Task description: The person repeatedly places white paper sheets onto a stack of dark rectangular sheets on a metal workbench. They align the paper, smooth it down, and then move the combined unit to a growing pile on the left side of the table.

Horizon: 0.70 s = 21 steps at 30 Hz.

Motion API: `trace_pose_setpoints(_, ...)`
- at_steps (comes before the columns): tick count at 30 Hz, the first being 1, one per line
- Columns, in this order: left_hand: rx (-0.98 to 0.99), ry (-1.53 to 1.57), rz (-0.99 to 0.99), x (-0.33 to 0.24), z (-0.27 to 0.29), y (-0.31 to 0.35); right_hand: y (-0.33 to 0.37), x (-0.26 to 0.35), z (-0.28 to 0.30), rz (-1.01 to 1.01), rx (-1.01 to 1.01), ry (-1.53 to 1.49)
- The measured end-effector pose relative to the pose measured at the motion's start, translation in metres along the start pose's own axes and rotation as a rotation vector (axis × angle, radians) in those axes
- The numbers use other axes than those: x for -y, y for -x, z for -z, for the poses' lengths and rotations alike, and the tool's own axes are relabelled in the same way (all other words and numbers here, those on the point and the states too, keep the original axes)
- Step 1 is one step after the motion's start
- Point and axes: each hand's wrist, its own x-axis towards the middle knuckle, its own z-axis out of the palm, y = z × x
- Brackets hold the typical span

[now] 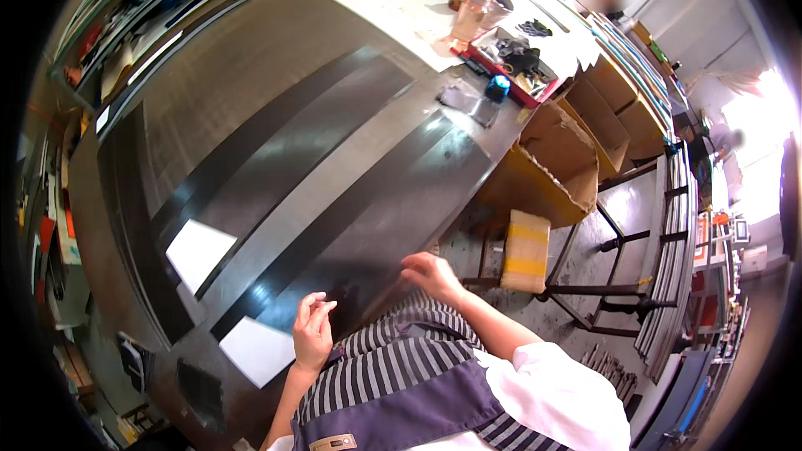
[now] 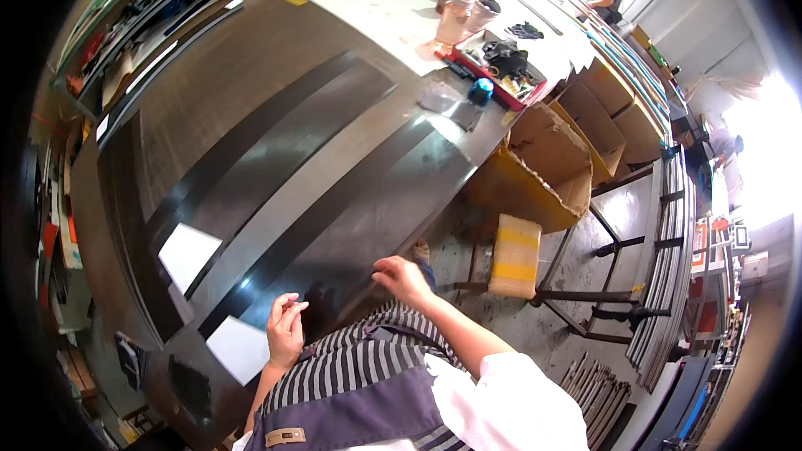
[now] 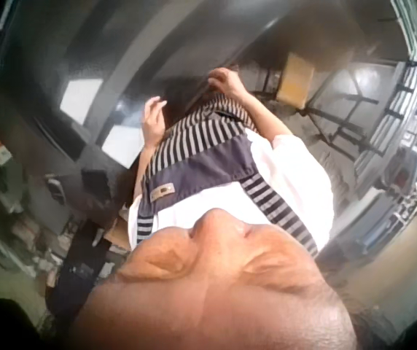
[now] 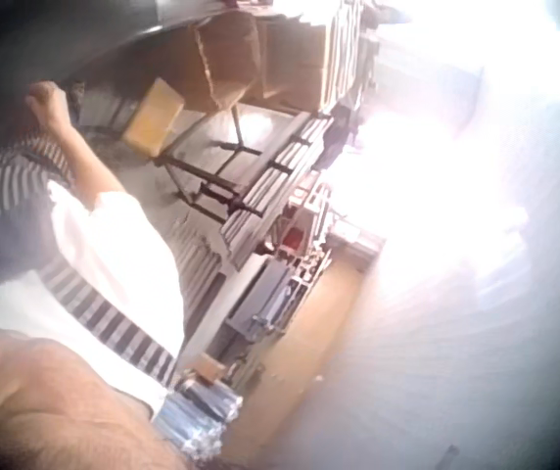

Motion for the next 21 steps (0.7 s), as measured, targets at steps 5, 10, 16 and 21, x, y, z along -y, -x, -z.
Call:
trace_pose_setpoints(5,-0.022,-0.005,0.063,-0.024,-0.103,-0.089,-0.113,-0.094,0.158,-0.091,-0.374,-0.051)
trace_pose_setpoints(10,0.055,0.034,0.172,-0.091,-0.174,-0.167,-0.235,-0.137,0.289,0.006,-0.602,0.173)
trace_pose_setpoints(16,0.098,-0.036,0.267,-0.115,-0.2,-0.204,-0.318,-0.142,0.326,-0.241,-0.556,0.458)
trace_pose_setpoints(21,0.073,-0.041,0.286,-0.119,-0.206,-0.213,-0.331,-0.15,0.323,-0.27,-0.526,0.611)
